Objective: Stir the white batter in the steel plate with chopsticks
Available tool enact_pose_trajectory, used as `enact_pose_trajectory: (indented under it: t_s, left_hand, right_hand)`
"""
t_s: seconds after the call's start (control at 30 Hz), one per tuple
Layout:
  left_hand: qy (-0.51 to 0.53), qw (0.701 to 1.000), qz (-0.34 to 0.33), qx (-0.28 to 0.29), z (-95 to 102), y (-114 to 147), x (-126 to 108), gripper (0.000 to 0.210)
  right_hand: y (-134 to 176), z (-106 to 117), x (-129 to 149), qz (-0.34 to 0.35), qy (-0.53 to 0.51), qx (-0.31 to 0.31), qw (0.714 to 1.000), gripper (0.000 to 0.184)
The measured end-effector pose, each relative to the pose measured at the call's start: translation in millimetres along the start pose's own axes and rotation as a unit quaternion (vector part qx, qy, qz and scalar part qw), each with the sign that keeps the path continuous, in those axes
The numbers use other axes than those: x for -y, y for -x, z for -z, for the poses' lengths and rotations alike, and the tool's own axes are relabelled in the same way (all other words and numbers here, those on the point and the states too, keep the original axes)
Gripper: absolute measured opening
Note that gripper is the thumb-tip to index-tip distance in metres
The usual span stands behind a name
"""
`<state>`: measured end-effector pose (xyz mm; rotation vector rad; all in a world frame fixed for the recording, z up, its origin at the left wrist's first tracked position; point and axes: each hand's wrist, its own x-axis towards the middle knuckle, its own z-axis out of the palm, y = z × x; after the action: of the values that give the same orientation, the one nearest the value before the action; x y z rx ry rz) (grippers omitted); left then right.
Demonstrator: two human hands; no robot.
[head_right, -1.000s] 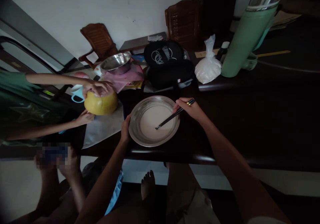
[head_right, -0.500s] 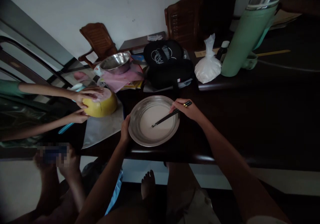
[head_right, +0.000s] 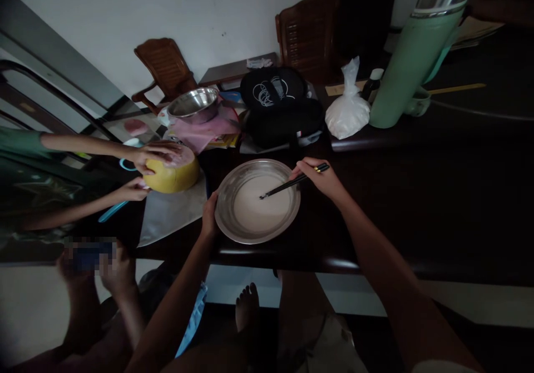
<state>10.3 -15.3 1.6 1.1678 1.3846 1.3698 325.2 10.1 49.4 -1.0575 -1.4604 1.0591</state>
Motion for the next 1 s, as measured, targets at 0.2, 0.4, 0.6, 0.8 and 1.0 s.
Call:
enact_pose_trajectory:
  t_s: [0.2,0.4,0.6,0.8,1.0]
  left_hand:
    - [0.001,1.0,-0.002,-0.005,0.0,-1.0,2.7,0.049]
    - [-0.005,1.0,0.009,-0.013,-3.4,1.8,-5.4,0.045]
    - [-0.002,1.0,0.01,-0.01,-3.0,1.8,-6.2,0.044]
    - [-0.027,0.999,-0.018,-0.003,-1.2,0.1,-2.3,0.045]
    - [0.01,1.0,0.009,-0.012,-3.8,1.4,-2.6,0.045]
  right_hand:
    - [1.2,-3.9,-0.9,-0.004,0.0,0.09,0.996,0.041]
    - [0.1,1.9,-1.1,-0.004,-0.011,0.011,1.0,0.04]
    - [1.7,-2.5,2.7,0.012,0.035,0.068,0.997,0.037]
    - [0.7,0.8,0.9,-0.016,-0.02,0.016,1.0,0.043]
    - [2.4,-3.7,4.2,0.001,0.024,0.059,0.998,0.04]
